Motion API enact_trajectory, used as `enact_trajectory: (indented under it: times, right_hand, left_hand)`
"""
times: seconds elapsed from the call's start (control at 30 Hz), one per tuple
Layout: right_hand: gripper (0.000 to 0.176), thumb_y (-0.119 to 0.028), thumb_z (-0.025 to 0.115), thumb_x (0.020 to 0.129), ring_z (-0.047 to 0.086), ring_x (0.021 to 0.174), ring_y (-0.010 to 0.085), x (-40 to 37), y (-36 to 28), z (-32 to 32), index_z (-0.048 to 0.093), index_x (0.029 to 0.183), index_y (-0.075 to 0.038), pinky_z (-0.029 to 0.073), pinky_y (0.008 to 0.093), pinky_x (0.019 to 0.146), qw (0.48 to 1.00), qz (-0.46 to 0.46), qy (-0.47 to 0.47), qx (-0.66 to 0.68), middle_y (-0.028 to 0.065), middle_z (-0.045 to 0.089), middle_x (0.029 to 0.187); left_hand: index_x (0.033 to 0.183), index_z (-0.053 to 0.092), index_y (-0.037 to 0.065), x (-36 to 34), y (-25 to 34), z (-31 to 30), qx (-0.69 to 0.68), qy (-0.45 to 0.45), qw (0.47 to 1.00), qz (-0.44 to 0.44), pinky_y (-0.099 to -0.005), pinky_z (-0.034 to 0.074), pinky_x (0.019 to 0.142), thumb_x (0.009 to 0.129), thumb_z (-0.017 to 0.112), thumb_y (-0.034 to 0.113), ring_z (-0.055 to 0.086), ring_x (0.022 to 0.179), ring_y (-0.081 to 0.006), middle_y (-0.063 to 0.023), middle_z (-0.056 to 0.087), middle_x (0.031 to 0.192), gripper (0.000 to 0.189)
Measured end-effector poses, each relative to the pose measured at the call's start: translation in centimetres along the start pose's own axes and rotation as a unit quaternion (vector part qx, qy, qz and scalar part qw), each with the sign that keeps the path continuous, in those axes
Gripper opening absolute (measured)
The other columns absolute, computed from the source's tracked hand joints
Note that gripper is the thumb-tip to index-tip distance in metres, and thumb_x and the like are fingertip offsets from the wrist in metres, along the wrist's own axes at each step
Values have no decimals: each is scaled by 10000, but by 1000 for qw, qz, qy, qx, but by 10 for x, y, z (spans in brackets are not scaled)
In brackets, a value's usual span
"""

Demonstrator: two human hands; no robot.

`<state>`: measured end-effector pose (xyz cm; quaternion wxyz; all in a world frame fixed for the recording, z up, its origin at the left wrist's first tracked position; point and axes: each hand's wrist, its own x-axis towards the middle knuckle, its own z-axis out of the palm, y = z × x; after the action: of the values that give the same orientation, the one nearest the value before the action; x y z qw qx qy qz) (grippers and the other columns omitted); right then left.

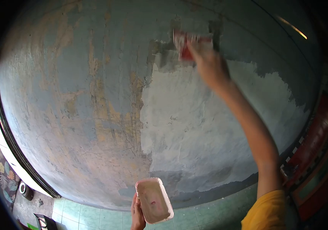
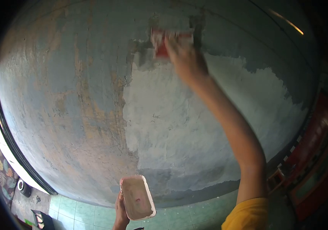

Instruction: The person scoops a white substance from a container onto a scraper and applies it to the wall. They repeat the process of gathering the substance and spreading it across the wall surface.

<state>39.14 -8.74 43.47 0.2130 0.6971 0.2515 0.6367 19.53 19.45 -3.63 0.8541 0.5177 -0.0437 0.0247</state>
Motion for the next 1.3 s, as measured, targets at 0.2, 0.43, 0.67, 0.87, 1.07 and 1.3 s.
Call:
enact_trajectory:
  times: [0.2, 0.43, 0.67, 0.87, 1.07, 1.3]
  right_hand:
    - [353, -19, 534, 955, 724, 1016, 328, -47, -50, -25, 623, 1297, -9, 621, 424, 836, 997, -27, -43, 65, 215, 695, 1207]
    - [326, 3, 503, 967, 715, 1031, 289, 51, -6, 1, 605, 1274, 46, 604, 407, 863, 999, -9, 47, 10, 196, 716, 1112]
    - [352, 12, 581, 941, 738, 993, 296, -46, -77, -36, 667, 1273, -65, 636, 379, 771, 991, -29, -82, 97, 171, 730, 1148]
    - [354, -6, 540, 962, 720, 1016, 321, 18, 52, -31, 650, 1290, -83, 606, 399, 817, 996, 82, 19, 42, 179, 716, 1169]
    - [386, 11, 547, 949, 712, 1082, 291, -99, -47, -37, 652, 1307, -88, 599, 387, 899, 995, -15, -79, 62, 158, 707, 1221]
    - [411, -31, 519, 961, 721, 957, 332, -5, 82, -51, 599, 1352, -127, 613, 401, 778, 989, 138, -3, 51, 134, 710, 1208]
  left_hand:
    - [1481, 401, 20, -14, 3, 7, -41, -5, 999, 29, -370, 466, 1027, 1058, 413, 535, 539, 1247, -211, -111, 540, 1364, 666]
    - [1468, 413, 28, -12, -1, 3, -32, 21, 999, -2, -364, 476, 1007, 1057, 420, 519, 557, 1215, -203, -111, 555, 1334, 640]
    - [1447, 432, 32, -24, 6, -2, -39, 46, 998, -22, -360, 488, 984, 1059, 419, 495, 578, 1179, -204, -106, 571, 1304, 604]
    - [1456, 426, 33, -22, 10, 2, -32, 30, 999, -30, -362, 485, 990, 1064, 410, 492, 577, 1182, -213, -105, 575, 1295, 603]
    - [1489, 396, 32, -24, 11, 7, 12, 14, 999, -32, -365, 473, 1016, 1068, 400, 505, 560, 1217, -216, -107, 564, 1326, 633]
    - [1508, 367, 12, -22, -6, 15, -19, -20, 1000, 14, -366, 449, 1054, 1069, 393, 520, 535, 1264, -219, -116, 532, 1385, 672]
